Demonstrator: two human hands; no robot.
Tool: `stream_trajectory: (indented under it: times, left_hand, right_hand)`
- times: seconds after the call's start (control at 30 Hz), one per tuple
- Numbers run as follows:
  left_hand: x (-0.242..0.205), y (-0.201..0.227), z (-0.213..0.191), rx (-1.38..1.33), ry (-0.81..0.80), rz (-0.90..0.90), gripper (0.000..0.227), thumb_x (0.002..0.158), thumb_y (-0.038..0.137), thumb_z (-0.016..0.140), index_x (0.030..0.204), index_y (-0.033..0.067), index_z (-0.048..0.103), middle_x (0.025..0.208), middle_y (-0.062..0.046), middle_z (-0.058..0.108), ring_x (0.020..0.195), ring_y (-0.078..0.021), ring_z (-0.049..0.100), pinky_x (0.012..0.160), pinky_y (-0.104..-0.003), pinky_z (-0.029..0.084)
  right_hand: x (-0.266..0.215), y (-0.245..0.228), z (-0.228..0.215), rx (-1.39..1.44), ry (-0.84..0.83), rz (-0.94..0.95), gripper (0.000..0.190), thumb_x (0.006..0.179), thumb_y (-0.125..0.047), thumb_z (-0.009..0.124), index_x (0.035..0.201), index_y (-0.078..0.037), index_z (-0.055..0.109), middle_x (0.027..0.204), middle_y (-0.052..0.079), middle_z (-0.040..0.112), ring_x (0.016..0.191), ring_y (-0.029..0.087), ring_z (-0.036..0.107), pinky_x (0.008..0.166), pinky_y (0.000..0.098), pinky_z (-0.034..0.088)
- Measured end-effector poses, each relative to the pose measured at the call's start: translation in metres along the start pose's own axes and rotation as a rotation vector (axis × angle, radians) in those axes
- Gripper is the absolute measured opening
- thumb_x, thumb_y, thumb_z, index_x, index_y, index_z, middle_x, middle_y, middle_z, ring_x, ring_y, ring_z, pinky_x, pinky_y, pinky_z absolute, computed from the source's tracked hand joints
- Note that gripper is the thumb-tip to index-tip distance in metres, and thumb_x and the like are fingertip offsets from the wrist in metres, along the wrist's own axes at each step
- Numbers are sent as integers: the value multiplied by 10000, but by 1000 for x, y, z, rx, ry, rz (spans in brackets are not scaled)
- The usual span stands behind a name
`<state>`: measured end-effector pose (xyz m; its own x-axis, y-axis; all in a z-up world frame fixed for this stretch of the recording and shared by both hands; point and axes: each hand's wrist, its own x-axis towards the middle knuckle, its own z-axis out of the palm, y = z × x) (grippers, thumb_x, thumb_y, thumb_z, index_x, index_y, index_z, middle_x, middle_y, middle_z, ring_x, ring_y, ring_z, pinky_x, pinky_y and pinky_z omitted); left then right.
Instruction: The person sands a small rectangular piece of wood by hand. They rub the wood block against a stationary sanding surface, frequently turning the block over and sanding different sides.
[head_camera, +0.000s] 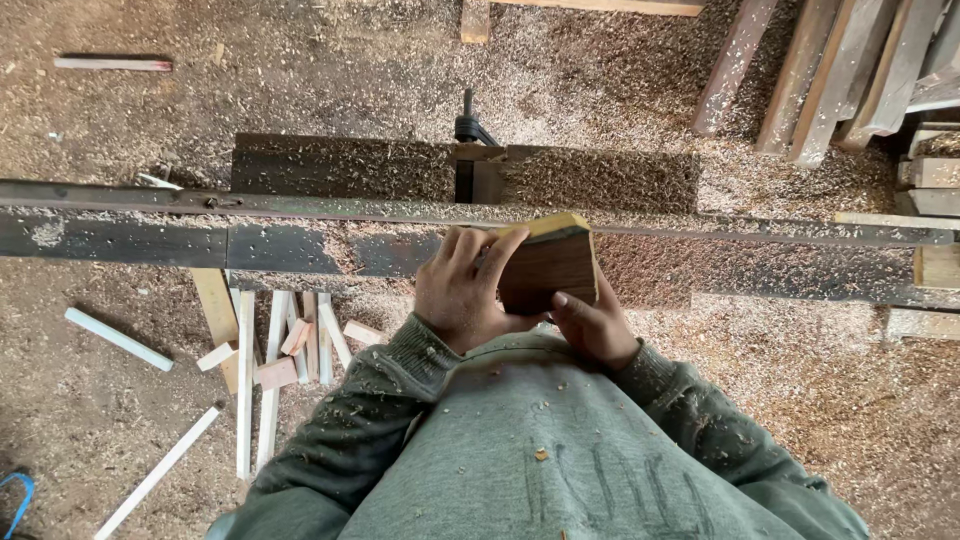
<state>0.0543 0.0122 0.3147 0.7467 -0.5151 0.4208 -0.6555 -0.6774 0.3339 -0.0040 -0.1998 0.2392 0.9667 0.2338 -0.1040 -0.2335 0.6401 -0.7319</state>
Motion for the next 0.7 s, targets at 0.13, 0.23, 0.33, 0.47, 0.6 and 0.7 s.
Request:
stream_trajectory:
  times: [0.13,0.23,0.33,0.47,0.6,0.7]
  left_hand:
    - [8,0,-2,-410,-82,-223,1120,636,725,789,1431,8,461,1177,-156,586,993,-263,658,714,-364,641]
    - [5,-5,9,-787,-342,-452,895,811,580,787,1423,-12,511,1147,-163,698,931,-225,756,754,-353,684]
    - [-6,3,37,-1002,-356,-536,684,867,468,815,1307,-20,622,1110,-170,776,915,-214,803,820,-345,703]
    - [-31,1,88,-1056,-393,-800,738,816,468,791,1319,-38,601,1131,-195,757,966,-249,758,842,-341,650]
    - [-86,-14,139,-807,-554,-986,936,895,566,804,1456,-55,384,1315,-240,586,1231,-296,564,1032,-413,471]
    - [-129,-22,157,-858,-670,-1111,962,841,603,723,1498,6,354,1270,-190,652,1155,-262,657,1001,-403,548]
  right_hand:
    - [3,-11,-11,129,-99,138,701,904,-236,744,1452,34,400,1333,222,586,1270,379,598,1052,562,544]
    - [6,-21,-19,56,-174,87,727,911,-271,753,1484,13,407,1354,217,585,1267,380,598,1051,561,557]
    - [7,-19,-30,2,-92,41,717,937,-281,764,1486,9,406,1349,204,591,1283,363,602,1101,523,551]
    - [9,15,-50,-334,168,28,721,938,-339,755,1452,-17,365,1307,186,603,1197,343,630,1009,495,576]
    - [28,37,-81,-1281,112,-19,733,909,-440,780,1362,-35,371,1144,146,657,979,292,712,842,458,617]
    - [51,51,-99,-1743,-127,10,750,894,-436,779,1439,-56,431,1188,172,628,1028,330,658,815,478,590]
